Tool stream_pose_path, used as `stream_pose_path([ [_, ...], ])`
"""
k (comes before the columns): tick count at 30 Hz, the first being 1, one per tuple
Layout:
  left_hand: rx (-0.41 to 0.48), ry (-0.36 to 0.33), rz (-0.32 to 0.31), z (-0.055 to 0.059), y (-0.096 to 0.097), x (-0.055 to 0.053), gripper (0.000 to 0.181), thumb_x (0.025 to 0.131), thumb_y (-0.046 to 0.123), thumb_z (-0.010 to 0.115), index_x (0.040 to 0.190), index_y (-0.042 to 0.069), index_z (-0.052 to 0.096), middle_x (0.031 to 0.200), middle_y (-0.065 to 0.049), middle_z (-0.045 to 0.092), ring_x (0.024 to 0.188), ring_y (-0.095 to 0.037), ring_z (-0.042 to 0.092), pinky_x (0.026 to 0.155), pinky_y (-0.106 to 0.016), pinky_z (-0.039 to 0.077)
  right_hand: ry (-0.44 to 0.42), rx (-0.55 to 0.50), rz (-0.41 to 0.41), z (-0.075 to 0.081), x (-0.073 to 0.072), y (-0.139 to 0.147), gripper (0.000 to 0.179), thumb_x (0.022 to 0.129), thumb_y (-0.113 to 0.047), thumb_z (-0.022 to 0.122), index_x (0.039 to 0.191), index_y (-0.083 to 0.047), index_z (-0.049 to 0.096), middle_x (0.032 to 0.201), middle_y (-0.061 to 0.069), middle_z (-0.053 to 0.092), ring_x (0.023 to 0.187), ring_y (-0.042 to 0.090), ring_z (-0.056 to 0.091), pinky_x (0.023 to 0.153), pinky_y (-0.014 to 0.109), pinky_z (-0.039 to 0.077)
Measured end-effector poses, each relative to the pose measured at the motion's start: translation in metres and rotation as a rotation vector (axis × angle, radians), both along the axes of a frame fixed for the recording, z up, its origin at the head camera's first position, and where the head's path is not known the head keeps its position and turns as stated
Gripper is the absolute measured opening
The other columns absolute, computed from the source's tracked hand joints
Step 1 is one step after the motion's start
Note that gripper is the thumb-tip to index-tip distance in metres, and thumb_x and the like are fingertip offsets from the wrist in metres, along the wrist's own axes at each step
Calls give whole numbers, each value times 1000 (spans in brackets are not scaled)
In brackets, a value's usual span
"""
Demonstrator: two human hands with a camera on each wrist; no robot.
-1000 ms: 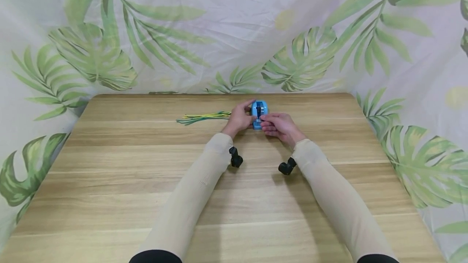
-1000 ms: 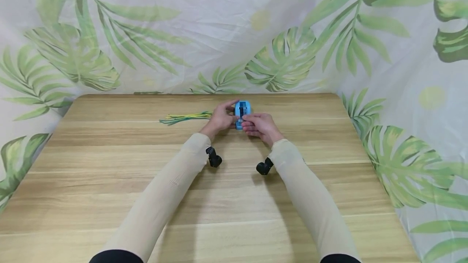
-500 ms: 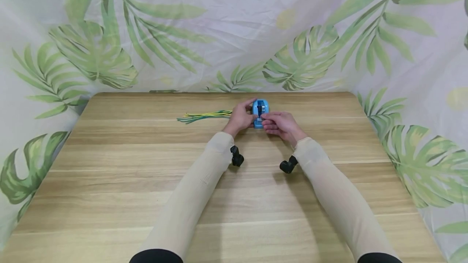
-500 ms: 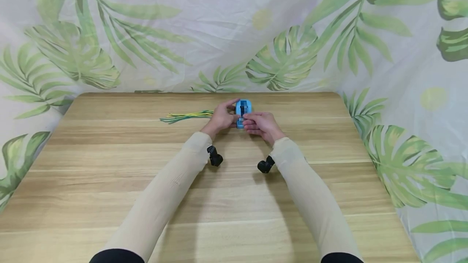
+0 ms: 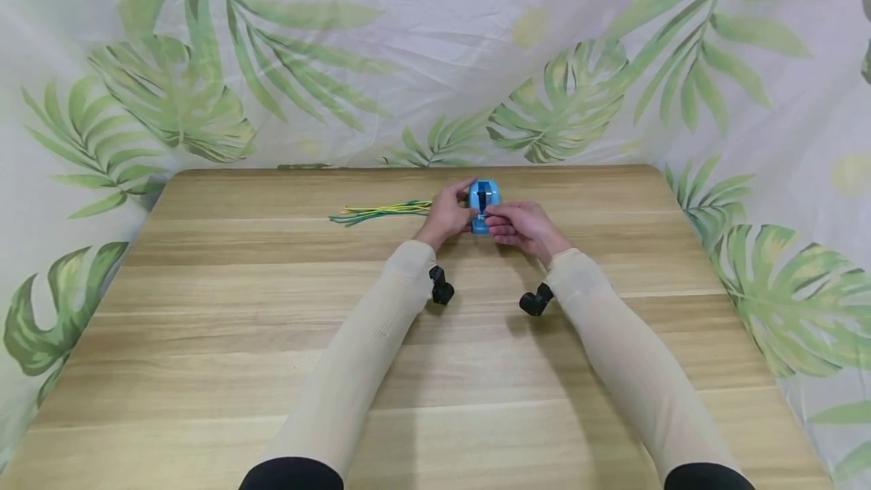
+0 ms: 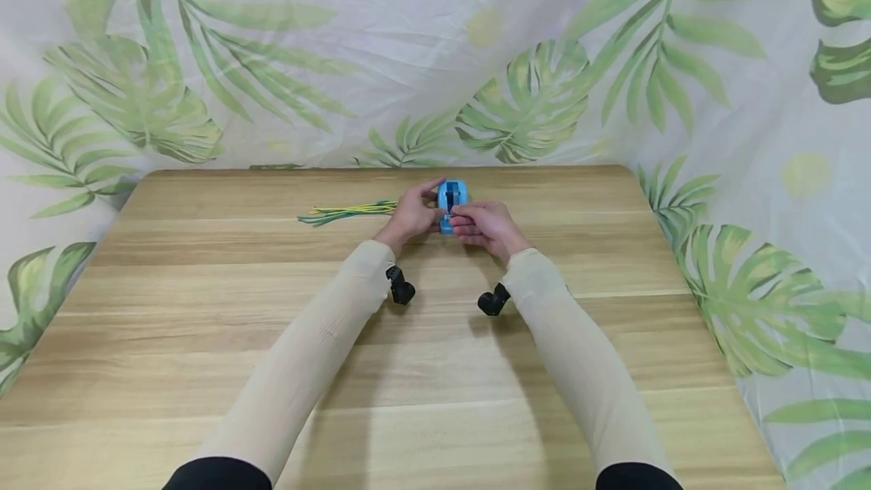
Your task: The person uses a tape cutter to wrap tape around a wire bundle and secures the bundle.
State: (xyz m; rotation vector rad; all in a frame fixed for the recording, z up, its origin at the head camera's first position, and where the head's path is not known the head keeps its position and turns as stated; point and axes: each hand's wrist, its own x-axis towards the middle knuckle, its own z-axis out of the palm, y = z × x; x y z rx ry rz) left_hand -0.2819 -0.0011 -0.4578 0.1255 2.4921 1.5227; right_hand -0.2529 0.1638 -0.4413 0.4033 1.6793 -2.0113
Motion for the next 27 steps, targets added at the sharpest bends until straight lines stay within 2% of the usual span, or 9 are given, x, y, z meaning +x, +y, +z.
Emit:
stream_pose_path([
  [9,27,-6,2,-2,0,1,64,85,1,65,139,29,44,127,-14,50,98,-24,55,62,-26,53,-23,-2,5,-2,2,0,31,90,-17,63,115,1,59,83,7,69,66,14,65,67,29,54],
  [12,24,-2,4,-2,-1,1,64,85,1,65,139,30,44,126,-14,50,97,-23,55,62,-25,53,-29,-3,14,-3,3,1,30,90,-17,63,115,-1,60,89,9,69,70,16,66,73,32,54],
  [15,18,7,3,-2,-1,0,64,85,1,65,139,29,44,125,-14,51,96,-23,56,64,-25,53,-35,-11,26,-4,3,3,29,90,-17,63,115,-3,60,93,10,69,75,18,67,81,36,51],
  [20,5,23,-3,-3,-1,0,65,84,1,66,139,28,45,124,-14,52,96,-22,56,68,-25,52,-36,-25,38,-4,4,5,30,89,-18,64,115,-2,60,95,11,69,80,21,68,86,39,48],
  [27,37,7,-1,-2,-1,0,65,84,0,65,139,29,44,125,-15,51,94,-23,56,62,-25,53,-27,-27,28,-2,5,4,32,89,-14,64,117,-1,60,98,12,69,84,21,67,93,41,43],
])
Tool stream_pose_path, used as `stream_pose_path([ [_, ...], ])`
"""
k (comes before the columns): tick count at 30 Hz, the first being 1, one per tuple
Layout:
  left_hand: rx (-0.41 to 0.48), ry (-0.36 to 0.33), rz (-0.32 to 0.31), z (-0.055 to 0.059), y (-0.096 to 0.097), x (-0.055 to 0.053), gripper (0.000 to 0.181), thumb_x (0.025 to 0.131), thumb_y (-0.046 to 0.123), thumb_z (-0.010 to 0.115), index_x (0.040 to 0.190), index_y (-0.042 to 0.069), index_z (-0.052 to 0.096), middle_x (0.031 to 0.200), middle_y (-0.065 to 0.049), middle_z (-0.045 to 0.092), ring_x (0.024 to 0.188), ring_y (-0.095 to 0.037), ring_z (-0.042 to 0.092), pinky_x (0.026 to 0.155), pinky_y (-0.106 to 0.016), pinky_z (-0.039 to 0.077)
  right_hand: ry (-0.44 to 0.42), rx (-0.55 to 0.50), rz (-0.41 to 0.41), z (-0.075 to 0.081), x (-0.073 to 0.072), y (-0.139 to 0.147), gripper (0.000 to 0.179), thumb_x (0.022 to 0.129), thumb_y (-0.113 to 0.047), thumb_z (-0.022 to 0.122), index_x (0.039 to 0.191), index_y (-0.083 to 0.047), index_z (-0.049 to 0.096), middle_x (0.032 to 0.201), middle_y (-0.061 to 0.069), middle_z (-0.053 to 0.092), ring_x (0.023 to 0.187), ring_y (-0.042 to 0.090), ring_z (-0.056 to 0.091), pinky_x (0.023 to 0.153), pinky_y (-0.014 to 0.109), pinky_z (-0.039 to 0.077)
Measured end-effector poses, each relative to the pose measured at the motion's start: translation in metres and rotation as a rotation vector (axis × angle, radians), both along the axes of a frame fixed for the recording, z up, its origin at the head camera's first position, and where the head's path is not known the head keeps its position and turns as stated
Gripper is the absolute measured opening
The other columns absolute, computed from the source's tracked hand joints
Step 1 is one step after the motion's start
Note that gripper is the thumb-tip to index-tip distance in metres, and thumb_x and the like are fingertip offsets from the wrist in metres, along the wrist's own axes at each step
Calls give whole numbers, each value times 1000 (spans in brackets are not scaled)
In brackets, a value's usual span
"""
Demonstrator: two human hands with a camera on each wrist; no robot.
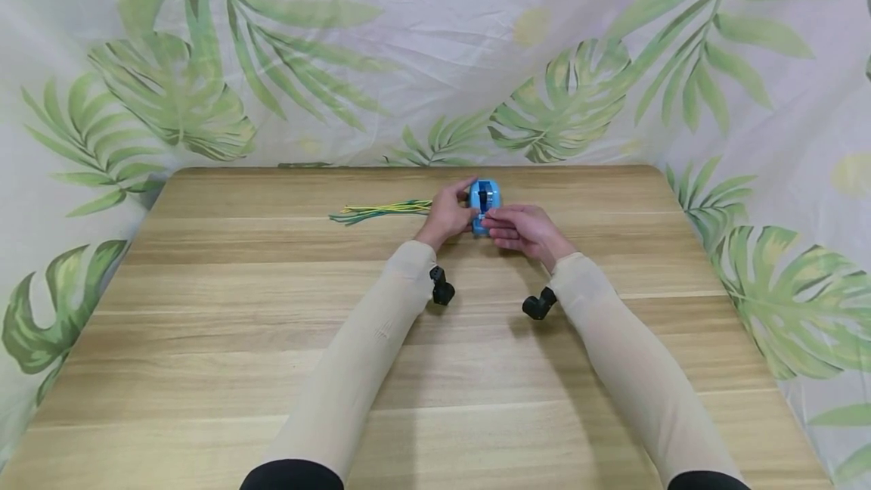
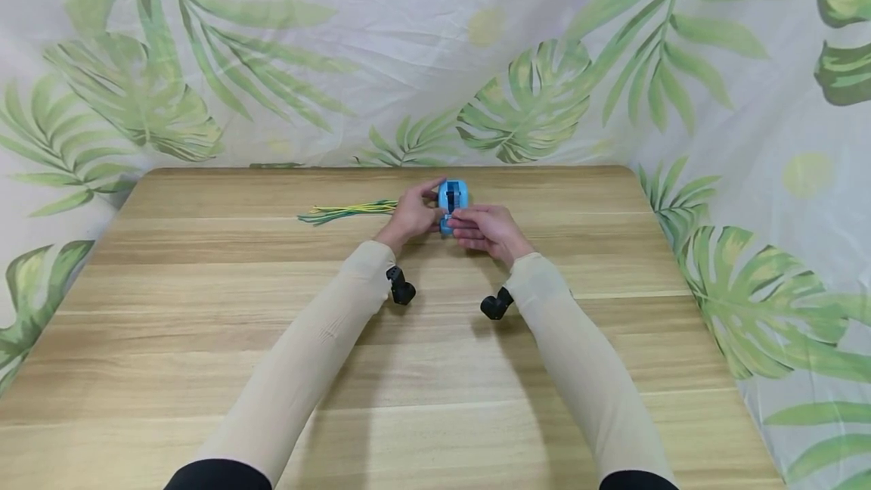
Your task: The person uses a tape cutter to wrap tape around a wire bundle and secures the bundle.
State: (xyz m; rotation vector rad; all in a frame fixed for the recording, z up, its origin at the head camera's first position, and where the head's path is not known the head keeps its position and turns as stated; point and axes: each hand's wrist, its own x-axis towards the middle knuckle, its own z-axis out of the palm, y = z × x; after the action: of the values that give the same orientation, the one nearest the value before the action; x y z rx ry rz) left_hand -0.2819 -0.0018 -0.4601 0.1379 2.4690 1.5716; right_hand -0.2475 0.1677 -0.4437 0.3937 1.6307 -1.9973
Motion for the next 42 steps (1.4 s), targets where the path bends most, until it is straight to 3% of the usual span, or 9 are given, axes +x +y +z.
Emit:
stream_pose_path([
  [9,-15,4,-3,1,1,1,65,85,2,65,139,30,43,127,-15,50,96,-23,56,63,-25,53,10,-6,-8,-1,3,0,29,90,-11,62,116,2,60,99,13,68,87,22,67,93,41,43],
  [19,15,-16,-4,1,0,1,65,86,0,64,140,28,42,126,-14,49,92,-22,57,61,-26,53,15,-19,-23,-1,8,-1,31,90,-9,61,118,3,58,94,12,69,95,25,64,82,37,50],
  [27,18,-17,-3,-1,0,-1,63,87,1,63,141,25,42,126,-14,50,93,-25,56,59,-26,53,15,-44,-36,-5,11,-1,33,91,-9,61,120,5,56,91,12,70,84,21,67,73,33,54],
  [42,34,-13,2,-1,1,0,64,86,1,63,140,29,42,124,-14,50,91,-24,58,60,-28,54,17,-60,-40,-7,17,0,35,90,-8,61,121,6,54,87,12,70,82,21,68,74,34,54],
])
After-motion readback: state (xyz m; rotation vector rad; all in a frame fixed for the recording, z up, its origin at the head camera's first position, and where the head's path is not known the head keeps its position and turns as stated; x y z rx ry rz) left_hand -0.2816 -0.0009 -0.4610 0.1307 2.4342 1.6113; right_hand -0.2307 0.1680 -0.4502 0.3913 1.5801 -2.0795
